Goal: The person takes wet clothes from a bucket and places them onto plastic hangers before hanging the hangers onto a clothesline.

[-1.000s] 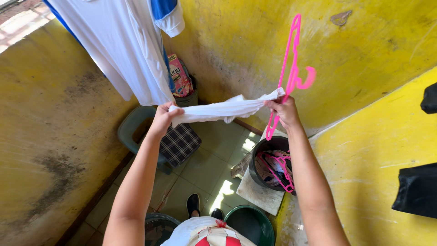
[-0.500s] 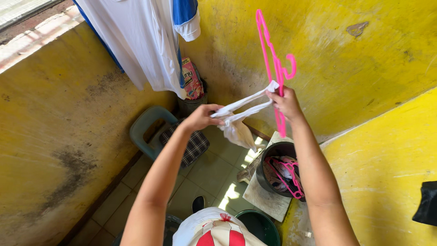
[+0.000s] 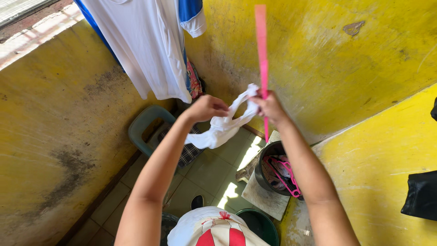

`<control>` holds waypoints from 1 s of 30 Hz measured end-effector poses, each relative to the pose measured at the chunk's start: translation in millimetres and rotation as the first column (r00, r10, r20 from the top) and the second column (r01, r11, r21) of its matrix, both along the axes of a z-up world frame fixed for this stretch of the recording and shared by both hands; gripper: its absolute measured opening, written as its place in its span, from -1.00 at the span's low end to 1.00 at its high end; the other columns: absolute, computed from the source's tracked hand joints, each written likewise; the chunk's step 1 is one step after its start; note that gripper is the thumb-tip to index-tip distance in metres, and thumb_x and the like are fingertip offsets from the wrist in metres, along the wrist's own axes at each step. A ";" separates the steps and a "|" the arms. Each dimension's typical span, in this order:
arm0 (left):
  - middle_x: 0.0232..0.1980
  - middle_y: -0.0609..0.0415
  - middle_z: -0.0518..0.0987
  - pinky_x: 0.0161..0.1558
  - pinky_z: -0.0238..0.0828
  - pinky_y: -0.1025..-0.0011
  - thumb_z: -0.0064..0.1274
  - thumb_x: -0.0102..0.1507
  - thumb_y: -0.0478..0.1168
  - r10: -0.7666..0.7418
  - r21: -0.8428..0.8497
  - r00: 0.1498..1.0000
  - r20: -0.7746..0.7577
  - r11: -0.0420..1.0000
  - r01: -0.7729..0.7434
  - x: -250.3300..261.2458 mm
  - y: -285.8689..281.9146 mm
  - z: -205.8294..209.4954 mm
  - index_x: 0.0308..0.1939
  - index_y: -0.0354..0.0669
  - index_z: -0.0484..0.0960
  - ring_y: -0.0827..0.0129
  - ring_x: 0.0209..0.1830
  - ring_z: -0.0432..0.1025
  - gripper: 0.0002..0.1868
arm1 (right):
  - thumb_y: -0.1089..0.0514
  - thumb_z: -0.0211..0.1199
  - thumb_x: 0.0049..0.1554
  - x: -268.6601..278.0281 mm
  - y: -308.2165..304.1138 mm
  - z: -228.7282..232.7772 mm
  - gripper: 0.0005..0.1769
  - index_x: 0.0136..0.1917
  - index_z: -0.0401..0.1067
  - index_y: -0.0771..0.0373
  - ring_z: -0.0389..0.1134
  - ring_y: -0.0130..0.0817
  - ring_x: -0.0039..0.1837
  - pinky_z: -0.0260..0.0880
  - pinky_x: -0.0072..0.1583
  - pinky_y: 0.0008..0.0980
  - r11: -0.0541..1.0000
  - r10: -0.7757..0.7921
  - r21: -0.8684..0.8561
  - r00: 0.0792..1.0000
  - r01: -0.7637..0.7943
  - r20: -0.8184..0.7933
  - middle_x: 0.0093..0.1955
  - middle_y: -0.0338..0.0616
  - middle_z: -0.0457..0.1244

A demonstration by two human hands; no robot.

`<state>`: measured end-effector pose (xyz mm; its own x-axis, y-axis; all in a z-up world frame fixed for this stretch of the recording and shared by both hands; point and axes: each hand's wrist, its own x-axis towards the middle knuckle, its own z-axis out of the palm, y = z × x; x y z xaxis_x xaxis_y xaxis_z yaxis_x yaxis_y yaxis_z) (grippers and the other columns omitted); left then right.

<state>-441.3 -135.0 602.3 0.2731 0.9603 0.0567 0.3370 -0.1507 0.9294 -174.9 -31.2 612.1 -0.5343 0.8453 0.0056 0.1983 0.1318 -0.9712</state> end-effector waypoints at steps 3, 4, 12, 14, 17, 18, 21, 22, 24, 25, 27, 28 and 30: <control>-0.07 0.05 0.71 0.14 0.47 0.36 0.28 0.27 -0.06 -0.158 0.015 0.898 0.411 0.986 0.167 25.8 6.0 -16.5 0.07 -0.31 0.64 0.41 -0.05 0.58 -0.57 | 0.19 0.19 0.30 -38.0 -26.3 -4.3 -0.84 -0.03 0.44 0.36 0.23 -0.61 -0.43 0.24 -0.40 -0.59 0.980 0.197 0.006 0.979 -0.197 -0.041 -0.32 -0.28 0.27; -0.11 -0.02 0.70 0.14 0.51 0.29 0.29 0.26 -0.09 -0.183 0.007 0.813 0.553 0.977 0.215 27.4 5.4 -23.8 0.07 -0.29 0.59 0.33 -0.09 0.61 -0.58 | 0.18 0.17 0.33 -44.7 -32.6 -2.1 -0.82 -0.01 0.43 0.38 0.24 -0.61 -0.42 0.25 -0.38 -0.60 0.964 0.267 0.008 0.961 -0.267 -0.069 -0.31 -0.29 0.27; 0.08 -0.15 0.62 0.23 0.49 0.12 -0.04 0.45 -0.18 0.104 -0.165 0.604 0.790 0.985 0.047 41.6 29.4 -97.0 0.21 -0.49 0.48 0.16 0.08 0.57 -0.60 | 0.17 0.13 0.28 2.0 -18.6 40.0 -0.71 0.22 0.47 0.29 0.31 -0.52 -0.42 0.42 -0.35 -0.53 0.980 0.060 0.184 0.995 -0.074 0.083 -0.09 -0.18 0.45; 0.19 -0.20 0.59 0.30 0.44 0.07 -0.14 0.44 -0.19 0.088 -0.144 0.342 0.936 0.979 0.143 38.7 26.1 -89.3 0.29 -0.45 0.37 0.08 0.18 0.56 -0.57 | 0.21 0.25 0.25 6.7 -12.3 25.0 -0.75 0.16 0.49 0.37 0.40 -0.51 -0.29 0.48 -0.29 -0.49 0.973 0.056 0.222 0.998 -0.058 0.014 -0.04 -0.12 0.44; 0.33 -0.20 0.52 0.38 0.34 0.12 -0.30 0.50 -0.07 -0.071 -0.018 0.242 0.968 0.937 0.349 48.9 25.3 -58.8 0.47 -0.38 0.32 0.14 0.26 0.49 -0.45 | 0.25 0.41 0.12 0.2 -23.5 -13.9 -0.68 0.15 0.48 0.34 0.48 -0.53 -0.12 0.54 -0.20 -0.48 0.987 0.117 0.130 0.984 -0.099 -0.136 -0.03 -0.12 0.42; 0.33 -0.18 0.52 0.38 0.33 0.10 -0.30 0.49 -0.04 -0.072 -0.027 0.256 0.964 0.931 0.363 53.6 27.0 -49.7 0.46 -0.38 0.31 0.12 0.26 0.49 -0.43 | 0.23 0.41 0.10 -3.6 -25.0 -26.0 -0.64 0.16 0.48 0.28 0.46 -0.54 -0.15 0.50 -0.20 -0.48 0.991 0.102 0.105 0.976 -0.082 -0.194 -0.07 -0.14 0.41; 0.29 -0.19 0.56 0.36 0.35 0.09 -0.30 0.48 0.03 -0.077 -0.064 0.390 0.918 0.939 0.337 56.1 36.4 -31.6 0.42 -0.40 0.33 0.09 0.25 0.51 -0.40 | 0.25 0.40 0.15 2.6 -13.4 -47.8 -0.84 0.01 0.53 0.29 0.39 -0.50 -0.24 0.43 -0.19 -0.46 0.991 0.066 0.127 0.980 -0.042 -0.188 -0.15 -0.14 0.40; 0.25 -0.23 0.59 0.34 0.38 0.11 -0.29 0.48 0.04 -0.074 -0.076 0.490 0.869 0.957 0.280 49.4 39.0 -27.9 0.39 -0.42 0.36 0.09 0.23 0.54 -0.39 | 0.27 0.39 0.18 7.1 -7.2 -51.8 -0.93 -0.07 0.55 0.32 0.36 -0.48 -0.27 0.41 -0.18 -0.44 0.988 0.058 0.151 0.986 -0.034 -0.158 -0.16 -0.14 0.39; 0.15 -0.19 0.63 0.23 0.47 0.22 -0.28 0.47 0.08 -0.051 -0.082 0.684 0.728 0.984 0.161 35.1 36.6 -26.1 0.34 -0.40 0.43 0.17 0.13 0.58 -0.39 | 0.27 0.37 0.14 19.6 7.2 -53.6 -0.98 -0.11 0.57 0.24 0.39 -0.50 -0.29 0.46 -0.19 -0.46 0.964 -0.129 0.238 0.991 0.115 0.045 -0.22 -0.21 0.41; 0.10 -0.12 0.64 0.15 0.52 0.30 -0.28 0.45 0.10 -0.030 -0.074 0.772 0.635 0.992 0.100 25.1 33.1 -26.3 0.30 -0.36 0.46 0.26 0.04 0.61 -0.40 | 0.27 0.36 0.12 25.9 13.3 -53.2 -0.97 -0.12 0.58 0.19 0.40 -0.51 -0.30 0.48 -0.20 -0.47 0.940 -0.227 0.290 0.964 0.179 0.141 -0.25 -0.24 0.41; -0.02 0.00 0.62 -0.11 0.47 0.43 -0.23 0.44 0.11 0.063 -0.060 0.859 0.509 0.997 -0.038 11.9 30.5 -27.0 0.21 -0.33 0.54 0.40 -0.17 0.55 -0.42 | 0.27 0.43 0.10 38.7 20.8 -52.2 -0.88 -0.20 0.49 0.22 0.37 -0.53 -0.28 0.43 -0.18 -0.47 0.899 -0.288 0.370 0.953 0.236 0.093 -0.29 -0.23 0.37; -0.10 0.05 0.58 -0.27 0.38 0.46 -0.17 0.43 0.11 0.129 -0.059 0.866 0.483 0.992 -0.115 6.3 35.3 -25.0 0.16 -0.34 0.59 0.46 -0.30 0.47 -0.44 | 0.27 0.46 0.10 43.7 22.7 -52.6 -0.82 -0.24 0.45 0.24 0.36 -0.53 -0.27 0.40 -0.16 -0.48 0.875 -0.316 0.407 0.947 0.263 0.066 -0.31 -0.22 0.35; -0.23 0.08 0.50 -0.46 0.28 0.50 -0.07 0.43 0.09 0.217 -0.099 0.868 0.447 0.976 -0.193 -2.5 40.4 -22.3 0.05 -0.38 0.65 0.53 -0.45 0.36 -0.47 | 0.27 0.47 0.10 45.8 24.6 -54.8 -0.67 -0.28 0.29 0.25 0.33 -0.53 -0.22 0.40 -0.12 -0.46 0.794 -0.353 0.516 0.935 0.321 -0.038 -0.29 -0.25 0.32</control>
<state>-443.8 -94.5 580.0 0.0262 0.9967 0.0773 -0.1036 -0.0742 0.9918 -129.1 -6.6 557.3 -0.2289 0.8574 0.4610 0.3759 0.5147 -0.7706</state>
